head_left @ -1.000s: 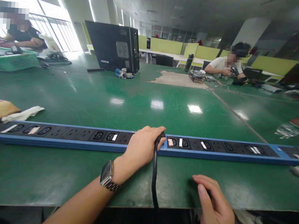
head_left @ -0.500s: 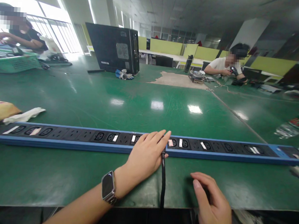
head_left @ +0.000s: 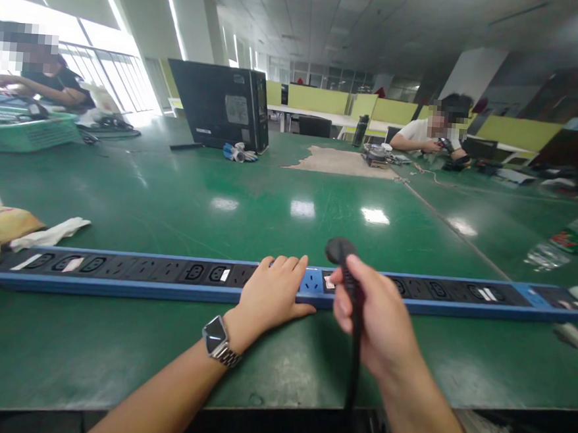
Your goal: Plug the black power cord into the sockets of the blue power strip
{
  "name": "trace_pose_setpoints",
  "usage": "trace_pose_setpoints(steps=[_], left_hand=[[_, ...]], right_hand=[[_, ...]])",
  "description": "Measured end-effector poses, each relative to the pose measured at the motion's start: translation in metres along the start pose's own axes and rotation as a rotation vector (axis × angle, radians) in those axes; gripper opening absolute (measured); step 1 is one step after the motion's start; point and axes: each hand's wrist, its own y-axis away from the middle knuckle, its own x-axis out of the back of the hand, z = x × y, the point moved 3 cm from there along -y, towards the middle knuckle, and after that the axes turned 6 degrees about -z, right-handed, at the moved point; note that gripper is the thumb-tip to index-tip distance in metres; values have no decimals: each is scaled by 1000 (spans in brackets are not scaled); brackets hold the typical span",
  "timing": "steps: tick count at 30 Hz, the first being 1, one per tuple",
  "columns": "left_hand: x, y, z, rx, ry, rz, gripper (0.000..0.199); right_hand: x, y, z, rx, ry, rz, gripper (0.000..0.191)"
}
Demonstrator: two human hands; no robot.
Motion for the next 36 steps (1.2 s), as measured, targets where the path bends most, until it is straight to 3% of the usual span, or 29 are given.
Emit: trace_pose_setpoints(steps=[2,4,7,9,16,20,26,29,32,34,36], left_hand=[[0,0,-1,4,3,5,83],[0,-1,-1,10,10,2,86],[1,-1,-1,17,19,-3,86],[1,-1,-1,17,20,-2,85],[1,-1,-1,15,13,-15,86],[2,-1,-3,20,15,-16,85],[3,1,2,18,37,-10,83],[4,-3,-1,-55,149,34,72],[22,4,-43,-33,328,234,43],[48,27,-95,218,264,467,37],[81,65,-143,468,106,615,41]], right_hand=[[25,8,-20,33,43,99,41],[58,11,-27,-51,102,153,38],[101,6,-14,-257,134,192,38],[117,1,-1,-336,125,208,38],[113,-9,18,-350,203,193,40],[116,-7,20,-357,380,221,44],[122,2,29,-359,423,200,53],[125,10,43,-205,386,227,58],[132,17,56,-1,369,293,61],[137,20,63,18,351,305,63],[136,20,64,23,341,293,63]])
